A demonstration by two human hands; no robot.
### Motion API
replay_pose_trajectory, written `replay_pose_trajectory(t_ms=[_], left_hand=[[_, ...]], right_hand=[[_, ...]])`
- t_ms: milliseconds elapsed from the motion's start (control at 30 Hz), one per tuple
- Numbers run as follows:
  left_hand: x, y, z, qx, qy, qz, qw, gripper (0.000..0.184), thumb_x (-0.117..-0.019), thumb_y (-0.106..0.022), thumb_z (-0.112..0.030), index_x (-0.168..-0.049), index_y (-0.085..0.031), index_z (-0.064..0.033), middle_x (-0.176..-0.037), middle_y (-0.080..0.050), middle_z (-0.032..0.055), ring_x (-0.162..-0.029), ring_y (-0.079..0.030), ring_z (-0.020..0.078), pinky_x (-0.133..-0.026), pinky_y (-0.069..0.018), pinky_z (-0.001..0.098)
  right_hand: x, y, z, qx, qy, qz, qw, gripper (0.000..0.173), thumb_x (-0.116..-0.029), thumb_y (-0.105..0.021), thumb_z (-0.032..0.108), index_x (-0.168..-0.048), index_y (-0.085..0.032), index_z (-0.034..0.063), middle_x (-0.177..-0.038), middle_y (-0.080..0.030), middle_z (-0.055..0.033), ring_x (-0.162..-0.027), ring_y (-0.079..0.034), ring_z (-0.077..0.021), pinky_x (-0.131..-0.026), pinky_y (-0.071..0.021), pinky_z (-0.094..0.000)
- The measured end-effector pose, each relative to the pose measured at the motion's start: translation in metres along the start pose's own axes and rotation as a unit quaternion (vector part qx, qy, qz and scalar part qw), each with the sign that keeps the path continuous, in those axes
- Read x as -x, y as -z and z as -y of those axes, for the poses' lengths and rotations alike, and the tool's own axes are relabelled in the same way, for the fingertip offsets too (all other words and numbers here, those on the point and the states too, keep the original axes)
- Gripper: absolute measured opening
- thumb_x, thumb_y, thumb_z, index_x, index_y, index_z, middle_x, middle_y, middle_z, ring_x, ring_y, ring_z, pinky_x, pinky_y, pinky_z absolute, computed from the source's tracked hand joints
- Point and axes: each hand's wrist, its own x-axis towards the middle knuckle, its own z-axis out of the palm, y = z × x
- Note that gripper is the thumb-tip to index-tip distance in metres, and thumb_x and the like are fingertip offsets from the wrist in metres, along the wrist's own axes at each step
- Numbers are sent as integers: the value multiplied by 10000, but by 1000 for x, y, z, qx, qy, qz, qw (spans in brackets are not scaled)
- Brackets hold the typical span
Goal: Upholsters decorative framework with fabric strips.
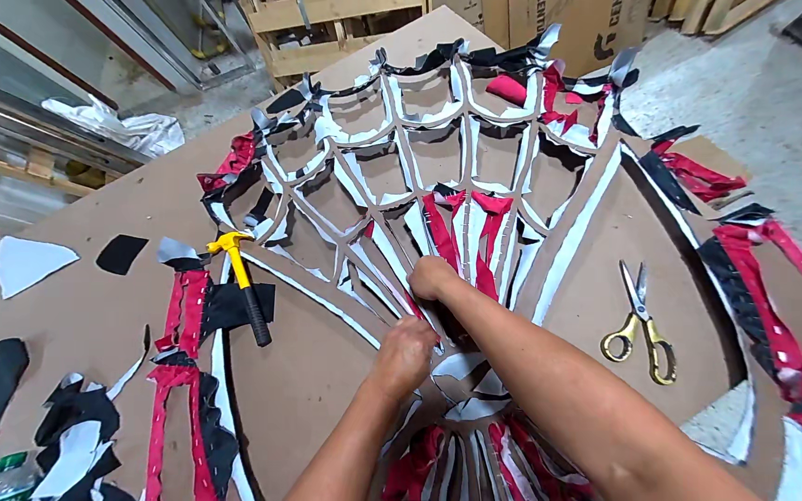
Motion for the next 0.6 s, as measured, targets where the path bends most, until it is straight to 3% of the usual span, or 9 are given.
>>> replay_pose_trajectory(t_ms=[133, 233, 300, 367, 433, 500, 600], left_hand=[[12, -10, -14, 8, 1, -40, 999, 252, -1012, -532, -145, -931, -769, -113, -1005, -759, 11, -1036, -709, 164, -935, -578, 340], [15, -12, -15, 10, 22, -61, 998, 252, -1018, -543, -170, -955, -784, -129, -1063, -769, -2, -1107, -707, 145, -1020, -556, 345], [20, -3, -14, 33, 72, -71, 994, 248, -1026, -561, -217, -1013, -795, -134, -1127, -763, -3, -1183, -681, 138, -1070, -531, 350], [27, 16, -10, 71, 190, -101, 974, 263, -1019, -586, -253, -1138, -779, -118, -1239, -729, 24, -1238, -650, 160, -1072, -531, 389], [29, 40, 8, 88, 308, -171, 932, 309, -1003, -631, -263, -1235, -735, -88, -1299, -697, 84, -1226, -658, 226, -1035, -547, 465], [20, 63, 38, 64, 364, -221, 903, 355, -994, -652, -248, -1292, -690, -59, -1329, -669, 140, -1232, -648, 293, -1030, -534, 527], [-27, 100, 84, 59, 431, -196, 879, 465, -1002, -657, -286, -1394, -604, -41, -1354, -625, 193, -1250, -609, 355, -1057, -490, 573]], right_hand=[[-1, -2, 0, -20, -10, -11, 1000, 385, -1040, -519, 307, -911, -698, -8, -1057, -687, -233, -1051, -668, -388, -848, -526, -609], [-3, -7, -2, -24, -14, -25, 999, 387, -1036, -524, 313, -882, -685, -3, -1021, -692, -228, -1016, -682, -382, -821, -538, -600], [-3, -8, -2, -21, -8, -26, 999, 380, -1035, -530, 306, -873, -679, -4, -1007, -691, -227, -1005, -684, -384, -813, -540, -599], [-2, -6, -2, -23, 1, -23, 999, 356, -1025, -537, 288, -886, -683, -5, -1013, -693, -222, -1008, -682, -381, -820, -535, -597], [-8, -4, -1, -60, 19, -50, 997, 353, -1029, -540, 309, -1067, -680, -12, -1080, -689, -233, -1058, -674, -392, -874, -533, -608], [-24, -3, 3, -120, 35, -99, 987, 405, -1024, -548, 334, -1267, -647, 27, -1143, -694, -223, -1097, -675, -388, -922, -536, -613], [-52, 1, 13, -214, 46, -132, 967, 411, -1030, -563, 376, -1269, -671, 59, -1124, -700, -209, -1065, -675, -375, -916, -528, -615]])
